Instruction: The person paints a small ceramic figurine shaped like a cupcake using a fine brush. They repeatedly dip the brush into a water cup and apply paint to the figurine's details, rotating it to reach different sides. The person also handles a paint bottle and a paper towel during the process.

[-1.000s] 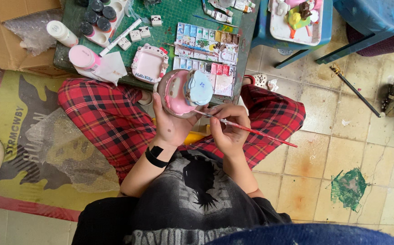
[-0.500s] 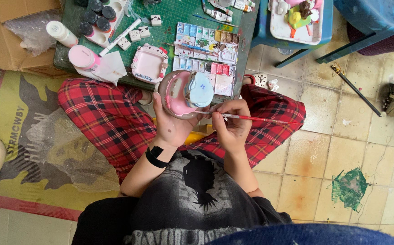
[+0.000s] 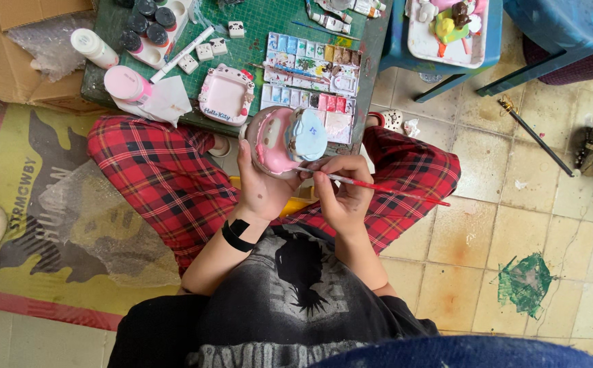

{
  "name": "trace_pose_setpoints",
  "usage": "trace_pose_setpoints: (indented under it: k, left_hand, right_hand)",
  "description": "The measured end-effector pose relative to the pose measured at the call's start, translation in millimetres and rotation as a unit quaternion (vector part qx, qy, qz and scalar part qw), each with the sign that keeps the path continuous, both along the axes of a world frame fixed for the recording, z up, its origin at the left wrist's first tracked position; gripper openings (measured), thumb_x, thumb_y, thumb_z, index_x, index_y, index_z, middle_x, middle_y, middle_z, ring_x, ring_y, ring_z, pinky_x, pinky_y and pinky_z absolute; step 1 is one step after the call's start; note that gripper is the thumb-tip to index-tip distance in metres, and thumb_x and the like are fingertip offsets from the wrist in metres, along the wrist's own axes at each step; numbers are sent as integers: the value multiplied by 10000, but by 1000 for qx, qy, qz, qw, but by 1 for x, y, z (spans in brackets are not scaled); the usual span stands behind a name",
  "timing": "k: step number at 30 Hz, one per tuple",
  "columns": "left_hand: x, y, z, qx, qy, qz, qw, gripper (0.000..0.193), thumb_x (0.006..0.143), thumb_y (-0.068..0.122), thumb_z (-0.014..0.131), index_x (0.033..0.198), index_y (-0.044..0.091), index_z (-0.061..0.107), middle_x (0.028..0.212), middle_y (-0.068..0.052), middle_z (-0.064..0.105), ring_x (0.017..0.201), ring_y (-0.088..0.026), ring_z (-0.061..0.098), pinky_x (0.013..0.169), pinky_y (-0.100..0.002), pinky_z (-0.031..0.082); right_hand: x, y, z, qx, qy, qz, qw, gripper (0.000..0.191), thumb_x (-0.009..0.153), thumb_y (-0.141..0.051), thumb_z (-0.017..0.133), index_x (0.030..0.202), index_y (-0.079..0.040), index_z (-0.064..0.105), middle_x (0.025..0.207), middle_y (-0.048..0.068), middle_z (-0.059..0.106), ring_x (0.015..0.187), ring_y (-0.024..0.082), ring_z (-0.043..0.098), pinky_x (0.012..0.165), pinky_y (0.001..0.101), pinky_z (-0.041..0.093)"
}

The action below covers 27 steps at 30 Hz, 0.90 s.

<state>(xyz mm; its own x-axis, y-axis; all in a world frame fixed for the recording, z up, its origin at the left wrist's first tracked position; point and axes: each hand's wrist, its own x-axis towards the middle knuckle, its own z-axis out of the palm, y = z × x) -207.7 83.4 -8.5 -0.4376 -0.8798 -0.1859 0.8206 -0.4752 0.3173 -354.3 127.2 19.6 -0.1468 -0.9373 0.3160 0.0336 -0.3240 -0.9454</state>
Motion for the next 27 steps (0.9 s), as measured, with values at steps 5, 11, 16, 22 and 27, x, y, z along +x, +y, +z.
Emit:
trace_pose_setpoints:
  k: [5,11,16,22,27]
  left_hand:
    - [-1,0,2,8,-20,3,1000,998,830,828,466,1577,176,356,1510,-55,498,1331,-256,526,1093,-476,452]
    - [0,2,-4,-39,-2,12,999,1001,925,837,487,1637,143,371,1487,-97,507,1251,-280,518,986,-450,421]
    - [0,0,-18,-44,-49,25,998,1026,801,787,596,1569,160,335,1536,-25,489,1419,-230,479,1171,-472,411]
    - [18,-18,-25,-176,-127,77,973,1128,756,486,935,1595,15,346,1545,-116,486,1456,-262,484,1263,-461,407]
    - [41,-33,-10,-278,-255,85,922,1079,716,411,918,1586,11,420,1571,-113,502,1457,-224,516,1272,-393,416]
  right_hand:
    - [-2,-2,0,28,-48,-26,998,182,1038,77,616,1128,-17,489,1000,97,634,744,70,569,687,200,470]
    - [1,-1,-4,18,-48,-3,999,170,1033,63,603,1114,-19,478,1011,125,650,713,91,584,644,220,478]
    - [-11,-6,-12,34,-90,-67,993,160,1030,60,599,1099,-25,482,976,125,647,654,74,550,597,206,461]
    - [-42,-3,-13,-34,-112,-55,992,172,1028,-5,635,1114,-41,489,916,92,586,635,108,532,550,227,473]
    - [-58,-5,-12,-47,-174,-68,981,196,1030,-89,659,1101,-65,478,882,86,582,558,77,469,480,201,400]
